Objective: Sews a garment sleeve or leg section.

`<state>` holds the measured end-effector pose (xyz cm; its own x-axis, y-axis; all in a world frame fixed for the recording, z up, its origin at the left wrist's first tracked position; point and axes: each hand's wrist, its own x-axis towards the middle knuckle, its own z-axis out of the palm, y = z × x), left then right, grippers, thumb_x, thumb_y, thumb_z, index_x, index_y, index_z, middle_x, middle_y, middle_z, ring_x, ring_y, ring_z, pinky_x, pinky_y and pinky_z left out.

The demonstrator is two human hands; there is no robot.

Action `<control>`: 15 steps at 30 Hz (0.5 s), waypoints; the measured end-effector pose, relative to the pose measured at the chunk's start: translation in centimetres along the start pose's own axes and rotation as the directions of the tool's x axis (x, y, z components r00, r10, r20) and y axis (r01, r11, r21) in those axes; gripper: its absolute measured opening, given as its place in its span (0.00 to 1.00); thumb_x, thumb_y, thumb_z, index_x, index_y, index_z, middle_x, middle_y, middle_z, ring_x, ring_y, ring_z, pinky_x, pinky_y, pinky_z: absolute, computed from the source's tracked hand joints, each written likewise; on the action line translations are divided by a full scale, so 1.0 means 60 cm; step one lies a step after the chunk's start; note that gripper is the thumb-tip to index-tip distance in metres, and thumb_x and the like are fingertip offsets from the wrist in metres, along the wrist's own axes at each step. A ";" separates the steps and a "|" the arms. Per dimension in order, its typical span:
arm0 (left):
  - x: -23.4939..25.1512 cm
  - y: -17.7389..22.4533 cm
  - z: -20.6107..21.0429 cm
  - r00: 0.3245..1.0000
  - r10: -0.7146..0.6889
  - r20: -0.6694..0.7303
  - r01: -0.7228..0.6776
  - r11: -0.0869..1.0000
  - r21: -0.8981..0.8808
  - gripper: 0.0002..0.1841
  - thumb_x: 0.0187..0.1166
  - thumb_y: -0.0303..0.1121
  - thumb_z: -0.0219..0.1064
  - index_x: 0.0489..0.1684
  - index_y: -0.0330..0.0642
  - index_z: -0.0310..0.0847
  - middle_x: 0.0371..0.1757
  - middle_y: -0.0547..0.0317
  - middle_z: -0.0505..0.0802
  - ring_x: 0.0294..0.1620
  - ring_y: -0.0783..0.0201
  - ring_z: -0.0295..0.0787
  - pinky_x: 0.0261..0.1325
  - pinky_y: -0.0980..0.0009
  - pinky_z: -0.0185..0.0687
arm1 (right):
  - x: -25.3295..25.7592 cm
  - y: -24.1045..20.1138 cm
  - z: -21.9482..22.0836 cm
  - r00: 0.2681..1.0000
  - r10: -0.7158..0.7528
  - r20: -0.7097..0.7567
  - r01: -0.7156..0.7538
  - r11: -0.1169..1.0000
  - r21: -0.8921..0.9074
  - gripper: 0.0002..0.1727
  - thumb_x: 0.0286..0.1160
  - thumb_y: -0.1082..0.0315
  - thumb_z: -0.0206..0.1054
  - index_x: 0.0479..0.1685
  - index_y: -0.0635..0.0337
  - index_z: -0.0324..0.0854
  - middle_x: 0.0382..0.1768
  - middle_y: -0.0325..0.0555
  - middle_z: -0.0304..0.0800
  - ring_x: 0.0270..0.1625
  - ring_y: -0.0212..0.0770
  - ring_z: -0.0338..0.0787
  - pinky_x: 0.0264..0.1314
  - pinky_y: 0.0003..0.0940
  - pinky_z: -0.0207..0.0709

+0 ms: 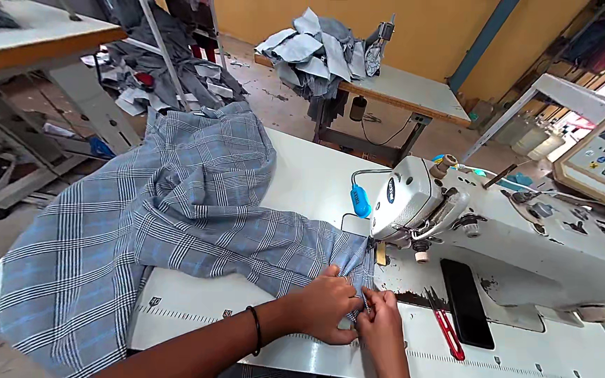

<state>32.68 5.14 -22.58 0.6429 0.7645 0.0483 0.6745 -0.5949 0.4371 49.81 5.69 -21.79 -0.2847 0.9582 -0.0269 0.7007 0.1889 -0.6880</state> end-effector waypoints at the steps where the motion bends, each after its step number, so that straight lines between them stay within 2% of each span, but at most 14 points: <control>1: 0.000 0.002 0.002 1.000 -0.002 -0.017 0.002 1.000 -0.003 0.28 0.78 0.50 0.67 0.63 0.32 0.85 0.41 0.38 0.90 0.49 0.36 0.87 0.60 0.34 0.67 | -0.002 0.001 0.003 1.000 -0.008 -0.015 0.008 1.000 0.005 0.23 0.61 0.85 0.65 0.61 0.75 0.86 0.50 0.67 0.81 0.44 0.50 0.84 0.48 0.37 0.81; 4: -0.002 0.010 0.007 0.998 -0.009 -0.057 0.011 1.000 0.029 0.27 0.77 0.49 0.67 0.61 0.33 0.86 0.39 0.40 0.89 0.47 0.37 0.87 0.58 0.34 0.68 | -0.006 0.007 0.008 0.998 -0.042 -0.041 0.042 0.999 0.009 0.24 0.60 0.87 0.64 0.61 0.75 0.87 0.52 0.68 0.80 0.45 0.49 0.84 0.47 0.35 0.81; 6: -0.002 0.012 0.012 0.995 -0.001 -0.105 0.008 0.997 0.071 0.25 0.74 0.49 0.68 0.57 0.35 0.87 0.36 0.44 0.89 0.43 0.40 0.87 0.56 0.38 0.69 | -0.007 0.009 0.011 0.997 -0.068 -0.043 0.068 0.998 0.007 0.23 0.61 0.88 0.63 0.59 0.76 0.87 0.60 0.71 0.80 0.51 0.57 0.87 0.52 0.42 0.84; 8: -0.001 0.011 0.012 0.993 -0.003 -0.115 0.013 0.996 0.085 0.24 0.74 0.49 0.68 0.54 0.35 0.88 0.35 0.45 0.88 0.42 0.41 0.87 0.56 0.39 0.69 | -0.007 0.004 0.011 0.998 -0.058 -0.008 0.058 0.998 -0.002 0.23 0.62 0.89 0.61 0.60 0.77 0.86 0.68 0.72 0.80 0.58 0.66 0.86 0.59 0.52 0.82; 10: 0.004 0.006 0.011 0.994 -0.010 -0.112 0.020 0.996 0.089 0.24 0.74 0.49 0.68 0.54 0.35 0.88 0.36 0.44 0.88 0.43 0.40 0.87 0.57 0.38 0.69 | -0.001 0.001 0.013 0.999 -0.052 -0.004 0.052 0.998 -0.026 0.23 0.63 0.89 0.61 0.61 0.78 0.86 0.70 0.70 0.80 0.60 0.68 0.85 0.61 0.56 0.81; 12: 0.010 -0.001 0.009 0.993 -0.021 -0.119 0.033 0.994 0.105 0.25 0.74 0.50 0.67 0.54 0.35 0.88 0.37 0.42 0.89 0.44 0.39 0.88 0.57 0.36 0.71 | 0.010 0.003 0.018 0.998 -0.060 -0.022 0.059 0.998 -0.036 0.22 0.65 0.89 0.61 0.61 0.77 0.85 0.70 0.69 0.81 0.61 0.68 0.86 0.62 0.55 0.81; 15: 0.024 -0.013 -0.005 0.995 -0.074 -0.068 0.081 0.991 0.105 0.26 0.77 0.50 0.66 0.60 0.36 0.87 0.41 0.36 0.90 0.48 0.35 0.88 0.60 0.34 0.69 | 0.036 0.009 0.026 0.995 -0.080 -0.052 0.077 0.995 -0.065 0.22 0.68 0.87 0.60 0.62 0.76 0.85 0.69 0.67 0.82 0.62 0.67 0.87 0.64 0.54 0.81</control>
<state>32.97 6.80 -22.60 0.5649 0.8216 0.0765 0.7588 -0.5536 0.3432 48.55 7.54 -23.36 -0.3058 0.9498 0.0659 0.7178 0.2755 -0.6394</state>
